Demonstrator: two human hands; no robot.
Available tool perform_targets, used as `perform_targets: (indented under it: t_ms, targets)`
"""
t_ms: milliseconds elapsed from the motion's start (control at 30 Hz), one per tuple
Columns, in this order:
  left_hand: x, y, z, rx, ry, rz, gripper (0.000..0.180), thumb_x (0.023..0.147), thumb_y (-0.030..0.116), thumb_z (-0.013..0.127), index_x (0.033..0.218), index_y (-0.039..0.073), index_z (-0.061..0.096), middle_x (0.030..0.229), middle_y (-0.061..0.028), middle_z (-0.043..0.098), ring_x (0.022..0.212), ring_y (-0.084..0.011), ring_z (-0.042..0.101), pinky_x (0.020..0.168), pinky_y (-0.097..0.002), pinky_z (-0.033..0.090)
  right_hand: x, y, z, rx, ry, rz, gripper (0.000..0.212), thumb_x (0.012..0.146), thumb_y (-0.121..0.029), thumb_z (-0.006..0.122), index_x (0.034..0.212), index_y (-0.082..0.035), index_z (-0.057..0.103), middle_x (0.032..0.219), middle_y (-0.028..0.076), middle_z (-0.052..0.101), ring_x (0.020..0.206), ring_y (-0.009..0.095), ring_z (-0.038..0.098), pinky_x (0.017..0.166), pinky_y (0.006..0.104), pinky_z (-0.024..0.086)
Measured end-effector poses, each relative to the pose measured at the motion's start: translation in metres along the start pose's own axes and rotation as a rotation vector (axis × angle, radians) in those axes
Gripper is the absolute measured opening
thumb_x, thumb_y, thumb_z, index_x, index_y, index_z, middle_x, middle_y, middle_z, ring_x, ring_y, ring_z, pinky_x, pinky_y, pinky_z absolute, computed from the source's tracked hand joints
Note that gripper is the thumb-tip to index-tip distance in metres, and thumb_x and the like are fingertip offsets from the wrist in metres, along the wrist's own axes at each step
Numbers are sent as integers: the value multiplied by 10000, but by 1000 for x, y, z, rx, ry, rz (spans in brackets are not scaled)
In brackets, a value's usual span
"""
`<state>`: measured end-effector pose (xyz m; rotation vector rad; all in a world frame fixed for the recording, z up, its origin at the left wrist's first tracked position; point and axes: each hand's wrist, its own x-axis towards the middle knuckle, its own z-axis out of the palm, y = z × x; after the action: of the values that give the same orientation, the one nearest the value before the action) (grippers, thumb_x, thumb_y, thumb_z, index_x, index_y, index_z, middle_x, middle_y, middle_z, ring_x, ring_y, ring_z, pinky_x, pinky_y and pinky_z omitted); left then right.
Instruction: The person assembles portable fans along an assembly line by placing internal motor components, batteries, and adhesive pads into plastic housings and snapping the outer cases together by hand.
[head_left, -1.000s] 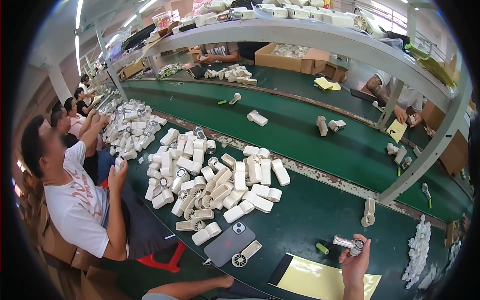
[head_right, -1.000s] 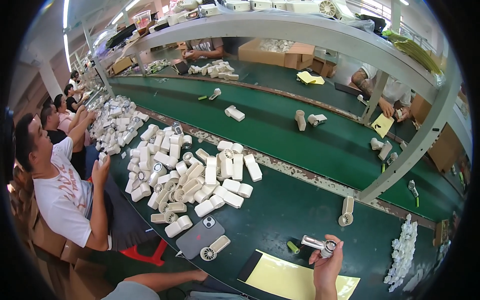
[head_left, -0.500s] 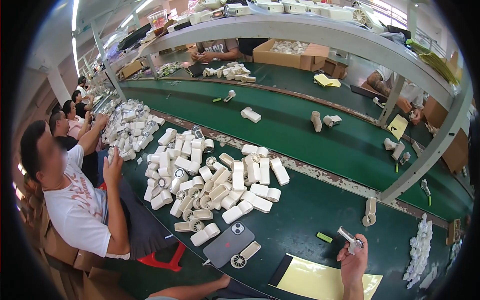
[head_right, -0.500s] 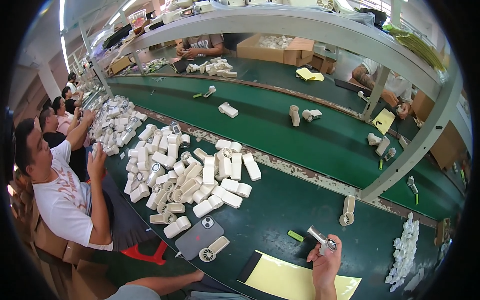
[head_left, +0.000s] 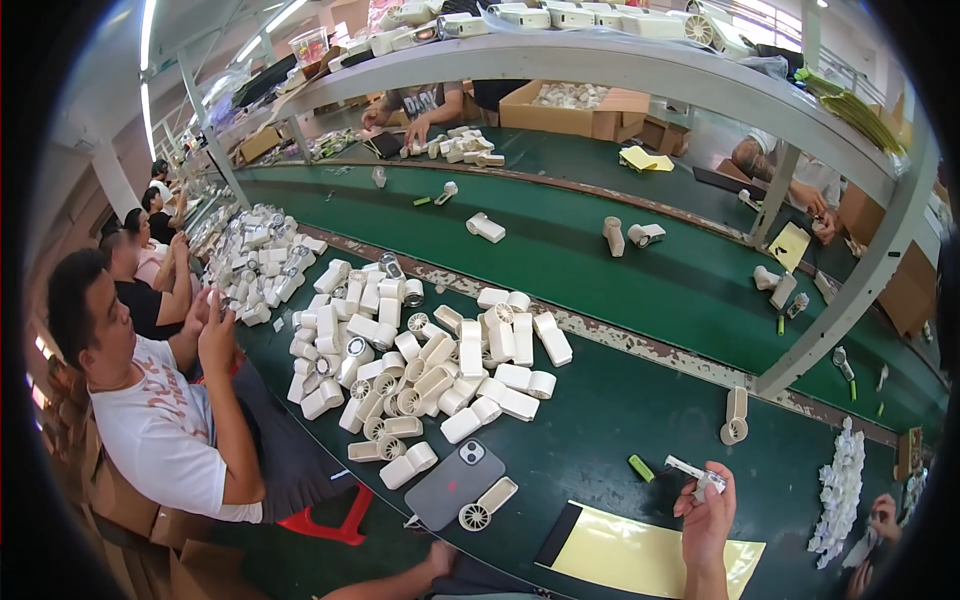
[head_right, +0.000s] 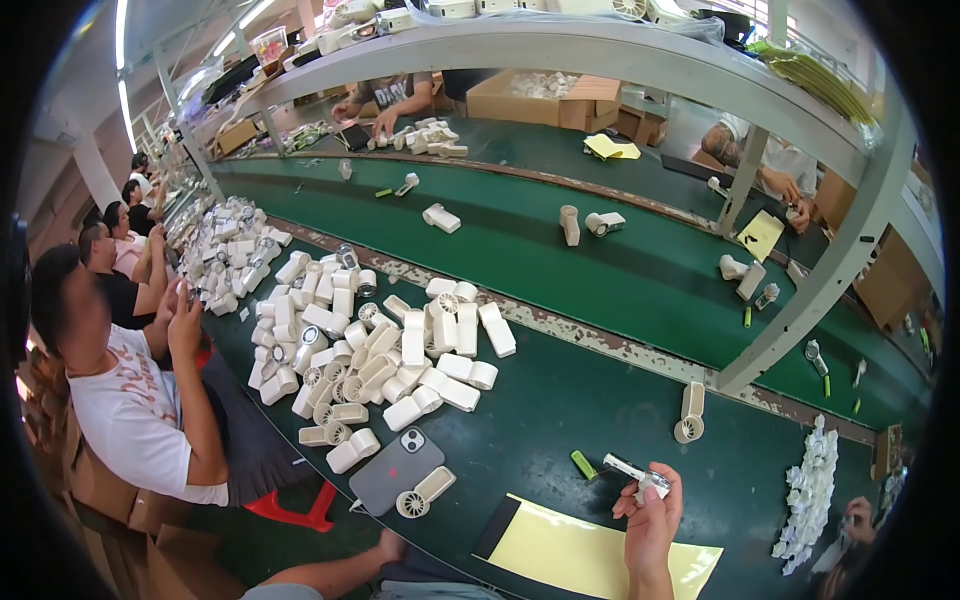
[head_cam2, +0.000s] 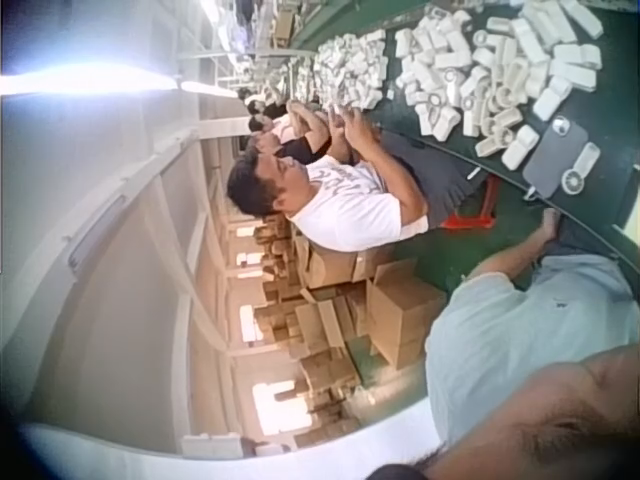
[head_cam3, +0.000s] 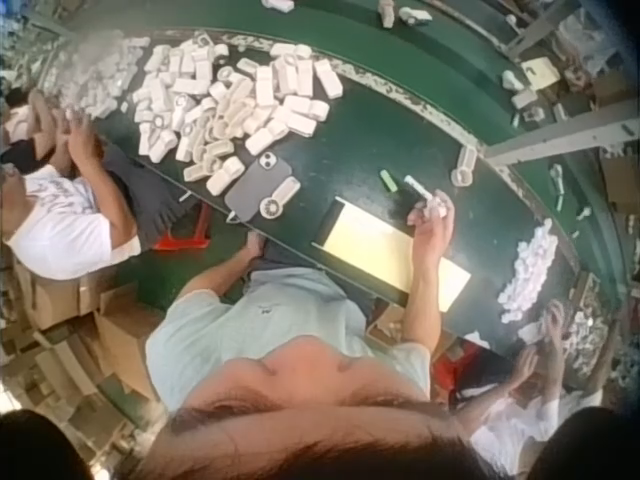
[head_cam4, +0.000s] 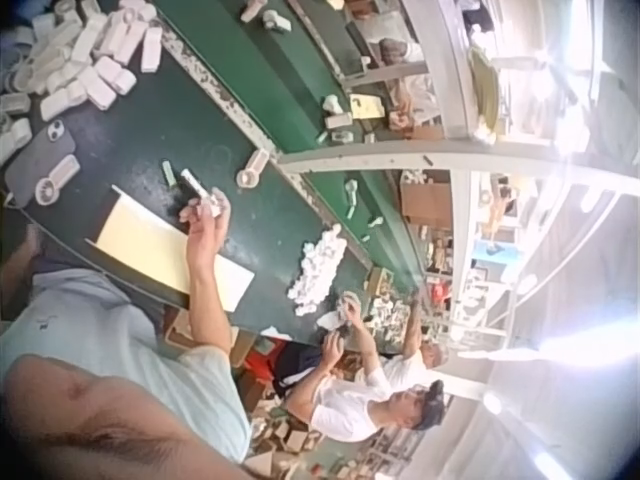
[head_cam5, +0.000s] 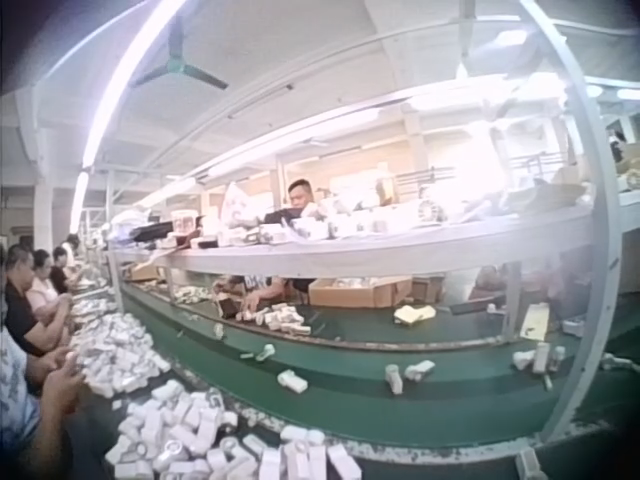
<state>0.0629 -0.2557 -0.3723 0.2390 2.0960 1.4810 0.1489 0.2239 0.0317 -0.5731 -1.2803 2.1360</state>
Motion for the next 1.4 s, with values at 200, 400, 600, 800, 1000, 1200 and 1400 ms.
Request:
perform_targets:
  t_ms: [200, 400, 600, 800, 1000, 1200, 1400]
  targets:
    - [-55, 193, -8, 99, -237, -35, 682, 1047, 544, 379, 1506, 46, 455, 1587, -160, 406, 1441, -344, 406, 1219, -469, 279, -3, -2, -9, -51, 28, -70, 339, 1030, -237, 535, 1309, -55, 469, 863, 112, 645, 672, 168, 617, 613, 281, 512]
    - [-92, 413, -14, 741, -460, 1000, 583, 957, 323, 670, 1424, 25, 490, 1355, -194, 596, 1181, -289, 625, 949, -427, 518, -2, -3, -2, -64, 33, -78, 342, 1038, -277, 535, 1292, -52, 487, 844, 107, 648, 666, 165, 617, 602, 279, 506]
    - [28, 508, -18, 965, 126, 943, 616, 875, 258, 742, 1419, 61, 530, 1446, -189, 496, 1320, -353, 504, 1074, -454, 441, 0, -2, -10, -49, 59, -86, 316, 1051, -295, 519, 1236, -39, 528, 802, 101, 639, 636, 161, 606, 583, 278, 493]
    - [95, 485, -15, 1257, 91, 862, 652, 859, 262, 756, 1412, 30, 500, 1450, -202, 478, 1376, -378, 431, 1100, -487, 399, 0, -3, -12, -15, 64, -97, 310, 1063, -308, 491, 1208, -38, 544, 773, 96, 631, 627, 156, 599, 574, 279, 483]
    - [103, 497, -10, 1283, 99, 840, 633, 832, 223, 774, 1376, 24, 521, 1373, -160, 533, 1319, -328, 488, 1072, -473, 420, 0, -6, -12, -30, 81, -91, 303, 1066, -301, 485, 1207, -39, 545, 771, 94, 629, 625, 153, 596, 570, 277, 478]
    - [133, 498, -13, 1337, 189, 1038, 554, 816, 187, 781, 1298, 20, 566, 1309, -132, 570, 1238, -294, 550, 1022, -414, 445, 1, -4, -11, -26, 81, -99, 311, 1068, -310, 483, 1200, -36, 546, 763, 93, 626, 620, 153, 593, 566, 279, 476]
    - [145, 502, -11, 1399, 139, 1098, 338, 838, 170, 753, 1108, 17, 618, 1189, -106, 642, 1123, -281, 606, 963, -413, 478, 4, -2, -14, -10, 101, -126, 340, 1068, -341, 466, 1193, -35, 546, 752, 95, 620, 612, 157, 587, 561, 279, 471]
